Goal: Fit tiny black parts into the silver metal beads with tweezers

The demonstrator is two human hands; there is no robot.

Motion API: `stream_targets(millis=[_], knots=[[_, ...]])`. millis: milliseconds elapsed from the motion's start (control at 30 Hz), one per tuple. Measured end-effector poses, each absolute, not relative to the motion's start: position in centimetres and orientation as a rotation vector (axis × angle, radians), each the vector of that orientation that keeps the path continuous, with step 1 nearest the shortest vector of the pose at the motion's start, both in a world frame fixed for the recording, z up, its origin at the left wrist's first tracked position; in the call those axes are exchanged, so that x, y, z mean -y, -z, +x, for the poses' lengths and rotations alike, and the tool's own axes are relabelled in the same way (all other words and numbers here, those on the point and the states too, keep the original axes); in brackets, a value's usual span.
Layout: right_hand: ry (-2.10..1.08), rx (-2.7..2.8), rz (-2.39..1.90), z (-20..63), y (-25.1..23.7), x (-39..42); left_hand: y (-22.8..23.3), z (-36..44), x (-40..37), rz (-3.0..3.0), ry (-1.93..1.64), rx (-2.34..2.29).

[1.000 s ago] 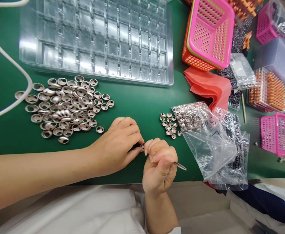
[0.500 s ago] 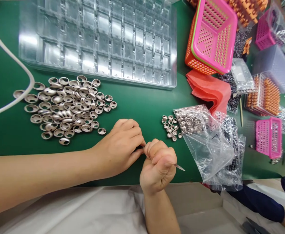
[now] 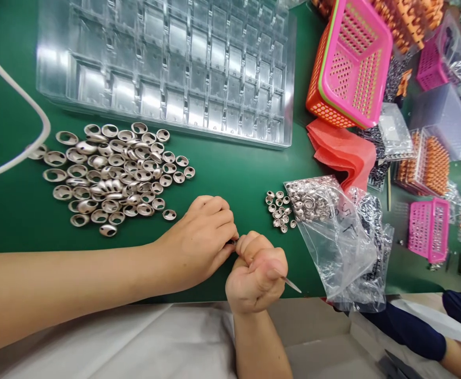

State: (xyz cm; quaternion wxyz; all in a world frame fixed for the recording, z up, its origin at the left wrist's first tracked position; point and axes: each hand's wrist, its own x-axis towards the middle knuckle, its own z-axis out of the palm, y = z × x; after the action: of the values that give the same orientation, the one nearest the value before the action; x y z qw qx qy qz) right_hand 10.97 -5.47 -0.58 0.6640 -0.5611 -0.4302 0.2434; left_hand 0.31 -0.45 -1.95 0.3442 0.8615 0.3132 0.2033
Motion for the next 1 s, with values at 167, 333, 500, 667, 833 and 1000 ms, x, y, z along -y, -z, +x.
stream_targets(millis=[167,333,500,667,833,1000], knots=[[-0.555,0.983,-1.291,10.95,0.49,5.16,1.51,0.17,0.27,2.236,-0.486,-0.812],[-0.562,1.011,-1.263,10.89,0.66,5.31,1.68,0.19,0.36,2.226,-0.528,-0.814],[-0.604,1.001,-1.208,10.8,0.96,5.59,1.75,0.21,0.37,2.233,-0.539,-0.814],[-0.605,1.018,-1.194,10.84,1.08,5.63,1.66,0.21,0.28,2.235,-0.533,-0.818],[-0.606,1.043,-1.189,10.93,1.17,5.63,1.55,0.24,0.25,2.239,-0.517,-0.826],[-0.583,1.064,-1.222,10.91,1.36,5.94,1.79,0.31,0.34,2.226,-0.526,-0.824]])
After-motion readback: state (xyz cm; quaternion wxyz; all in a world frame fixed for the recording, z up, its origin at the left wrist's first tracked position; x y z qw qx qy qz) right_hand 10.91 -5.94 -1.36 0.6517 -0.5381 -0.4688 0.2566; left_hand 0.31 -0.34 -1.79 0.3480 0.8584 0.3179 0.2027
